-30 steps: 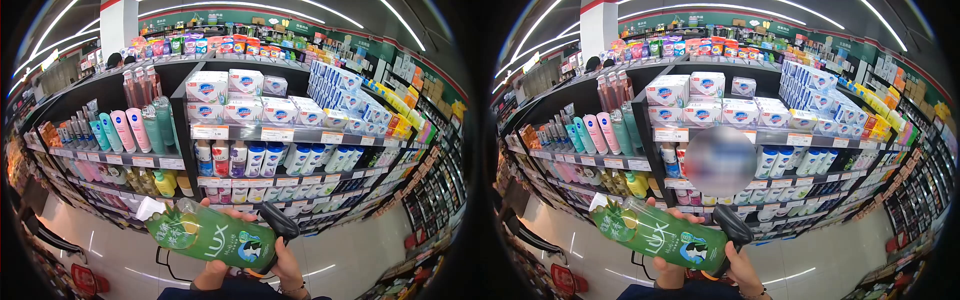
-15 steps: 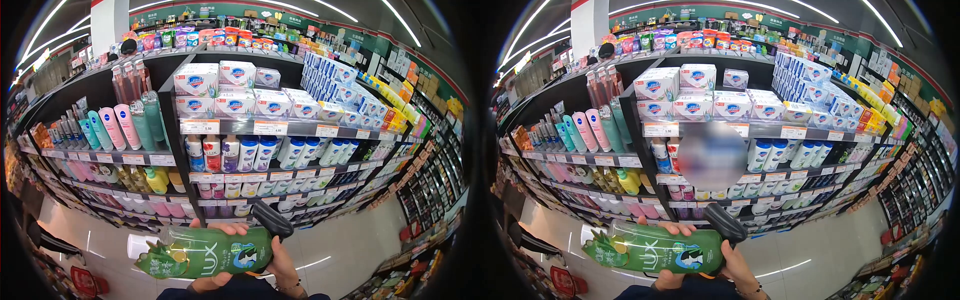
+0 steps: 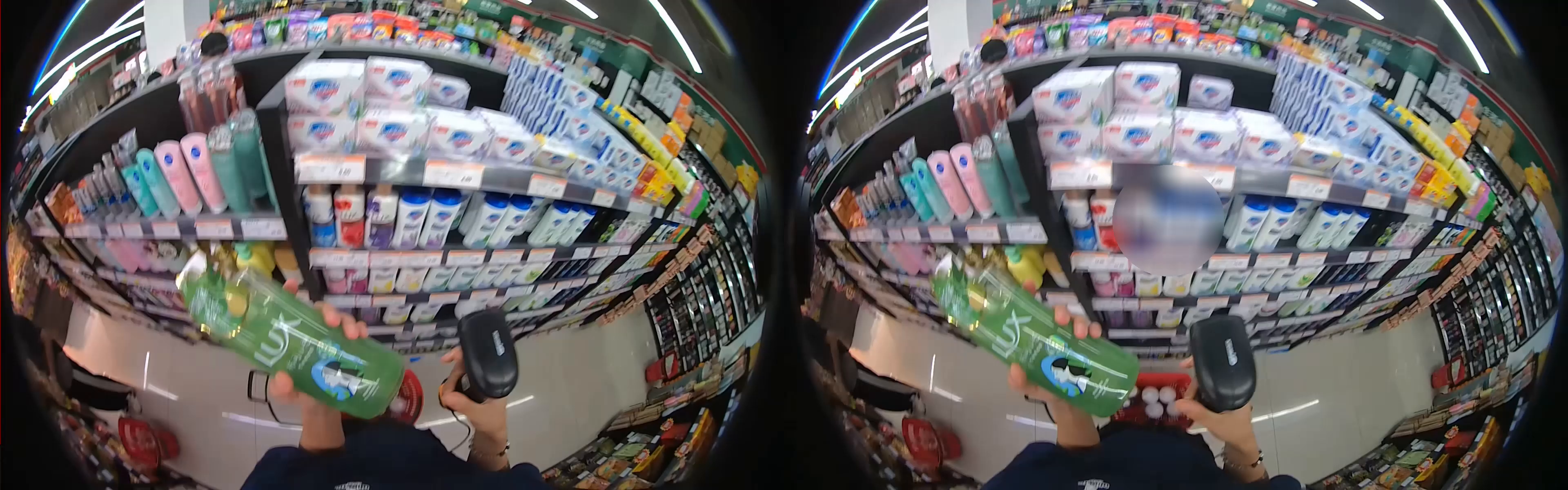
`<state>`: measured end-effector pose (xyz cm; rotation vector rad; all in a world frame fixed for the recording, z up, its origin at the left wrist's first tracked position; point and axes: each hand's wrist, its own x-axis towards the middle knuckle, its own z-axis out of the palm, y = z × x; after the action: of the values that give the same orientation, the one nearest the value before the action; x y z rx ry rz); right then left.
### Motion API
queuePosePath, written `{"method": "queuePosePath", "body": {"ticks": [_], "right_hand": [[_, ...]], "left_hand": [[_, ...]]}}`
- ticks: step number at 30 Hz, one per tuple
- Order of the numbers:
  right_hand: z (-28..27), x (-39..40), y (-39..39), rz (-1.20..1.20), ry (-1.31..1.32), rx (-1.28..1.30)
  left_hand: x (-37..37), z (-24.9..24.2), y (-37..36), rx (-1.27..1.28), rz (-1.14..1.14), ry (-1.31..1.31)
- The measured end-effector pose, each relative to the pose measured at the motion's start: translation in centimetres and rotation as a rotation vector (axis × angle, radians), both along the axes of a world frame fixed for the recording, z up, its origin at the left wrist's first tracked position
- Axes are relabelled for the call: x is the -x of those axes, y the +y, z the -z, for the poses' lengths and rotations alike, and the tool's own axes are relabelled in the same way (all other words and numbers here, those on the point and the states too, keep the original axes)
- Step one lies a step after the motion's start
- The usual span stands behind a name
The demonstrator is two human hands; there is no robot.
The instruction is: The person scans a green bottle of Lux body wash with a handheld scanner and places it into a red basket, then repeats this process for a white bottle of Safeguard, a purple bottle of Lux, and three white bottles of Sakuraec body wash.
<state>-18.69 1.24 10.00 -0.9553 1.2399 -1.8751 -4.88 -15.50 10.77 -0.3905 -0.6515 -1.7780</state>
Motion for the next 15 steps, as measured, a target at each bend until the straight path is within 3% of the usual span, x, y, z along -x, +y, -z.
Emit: {"method": "queuePosePath", "body": {"ticks": [3, 5, 11, 15], "right_hand": [[0.9, 0.5, 0.2, -0.153, -0.023, 0.229], [0.3, -0.4, 0.3, -0.083, -0.087, 0.276], [0.3, -1.0, 1.3, -0.271, -0.216, 0.25], [1.1, -1.4, 2.7, -0.313, 0.029, -0.023]], "left_hand": [[0.0, 0.0, -0.1, -0.072, 0.12, 0.061], [-0.1, 0.2, -0.1, -0.086, 0.122, 0.073], [-0.6, 0.8, -1.4, 0.001, 0.147, 0.02], [-0.9, 1.1, -1.4, 0.049, 0.118, -0.145]]}}
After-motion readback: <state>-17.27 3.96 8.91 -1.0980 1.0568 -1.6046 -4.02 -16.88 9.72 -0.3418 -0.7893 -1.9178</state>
